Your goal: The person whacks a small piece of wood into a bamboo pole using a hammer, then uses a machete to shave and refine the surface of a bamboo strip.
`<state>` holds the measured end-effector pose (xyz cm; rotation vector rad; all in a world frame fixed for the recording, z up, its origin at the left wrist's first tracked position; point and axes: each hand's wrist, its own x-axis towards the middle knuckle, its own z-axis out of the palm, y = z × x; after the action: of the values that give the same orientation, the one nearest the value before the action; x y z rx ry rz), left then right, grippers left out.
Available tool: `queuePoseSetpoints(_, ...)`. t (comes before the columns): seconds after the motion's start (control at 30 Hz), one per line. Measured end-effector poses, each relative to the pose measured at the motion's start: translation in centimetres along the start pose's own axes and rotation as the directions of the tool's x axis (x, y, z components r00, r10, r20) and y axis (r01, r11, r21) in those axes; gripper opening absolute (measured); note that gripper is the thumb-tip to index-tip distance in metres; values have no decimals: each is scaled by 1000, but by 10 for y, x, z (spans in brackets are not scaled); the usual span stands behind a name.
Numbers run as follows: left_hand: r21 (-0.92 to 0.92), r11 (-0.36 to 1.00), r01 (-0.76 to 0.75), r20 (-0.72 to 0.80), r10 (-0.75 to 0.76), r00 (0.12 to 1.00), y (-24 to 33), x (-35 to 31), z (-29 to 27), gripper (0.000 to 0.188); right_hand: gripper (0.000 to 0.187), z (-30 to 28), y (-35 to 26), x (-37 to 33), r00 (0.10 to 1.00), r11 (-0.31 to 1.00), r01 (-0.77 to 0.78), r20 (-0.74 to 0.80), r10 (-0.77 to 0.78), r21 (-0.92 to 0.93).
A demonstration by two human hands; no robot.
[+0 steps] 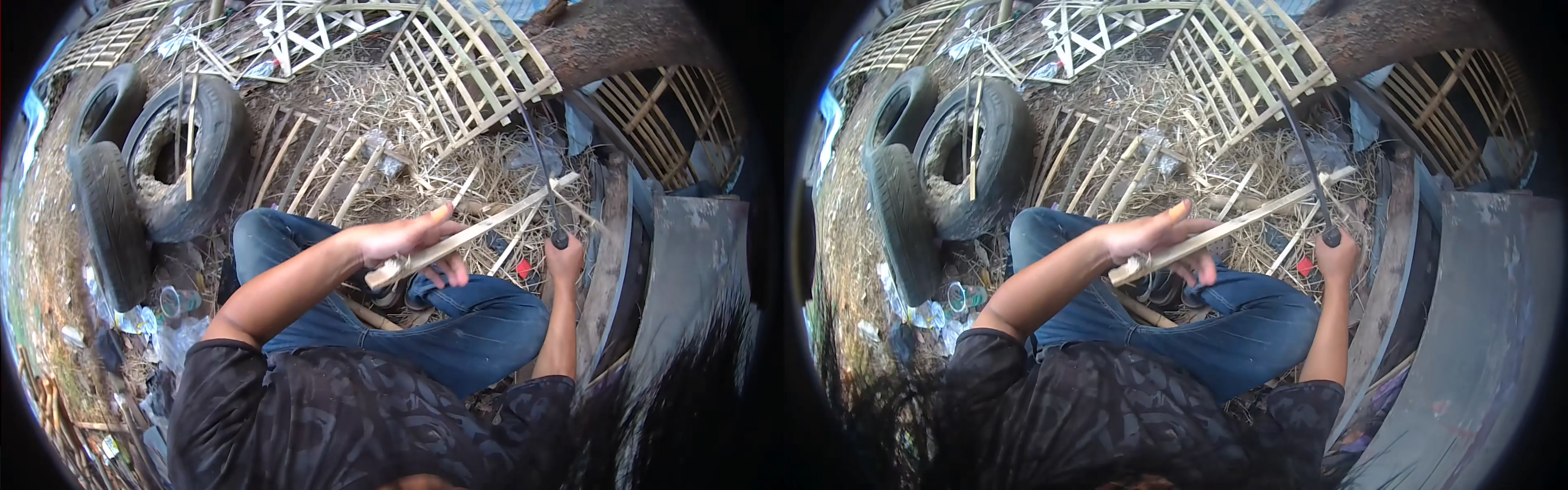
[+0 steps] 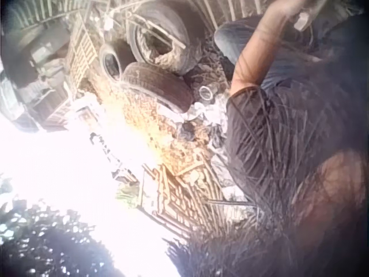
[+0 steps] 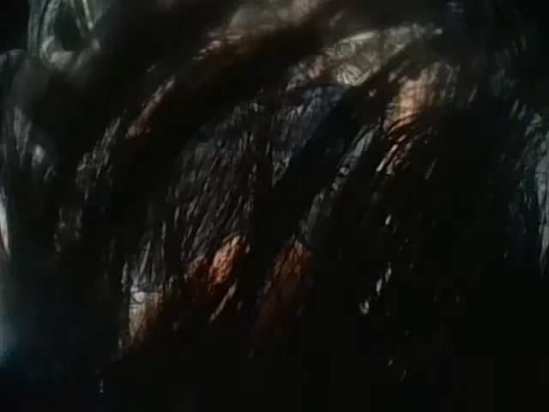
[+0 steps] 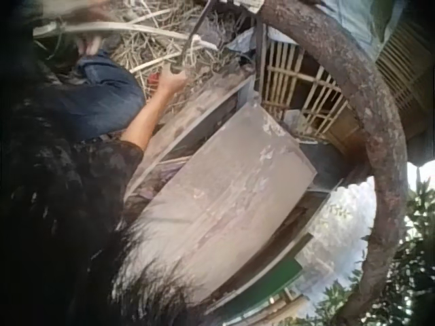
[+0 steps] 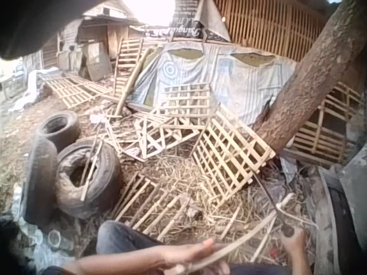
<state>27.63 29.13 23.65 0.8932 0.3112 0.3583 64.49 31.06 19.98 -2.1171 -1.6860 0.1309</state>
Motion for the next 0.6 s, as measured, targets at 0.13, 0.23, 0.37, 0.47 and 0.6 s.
queuePoseSetpoints(0.13,-23,997,-79,-49,78,996,11,1,-8,84,18,14,11,4,996,992,79,38,-83,97)
queuePoseSetpoints(0.23,-3,979,-203,-162,200,966,15,12,-15,61,19,16,-4,-1,988,988,76,120,-93,136)
queuePoseSetpoints(0.37,360,829,-428,-274,532,801,6,47,-37,42,21,14,-11,4,966,991,81,235,-104,104)
queuePoseSetpoints(0.47,496,748,-441,-441,655,614,8,74,-38,34,22,25,-6,12,952,988,48,291,-91,149)
queuePoseSetpoints(0.6,712,700,42,-479,442,759,-6,43,-76,32,23,28,-31,11,924,987,27,372,-86,160)
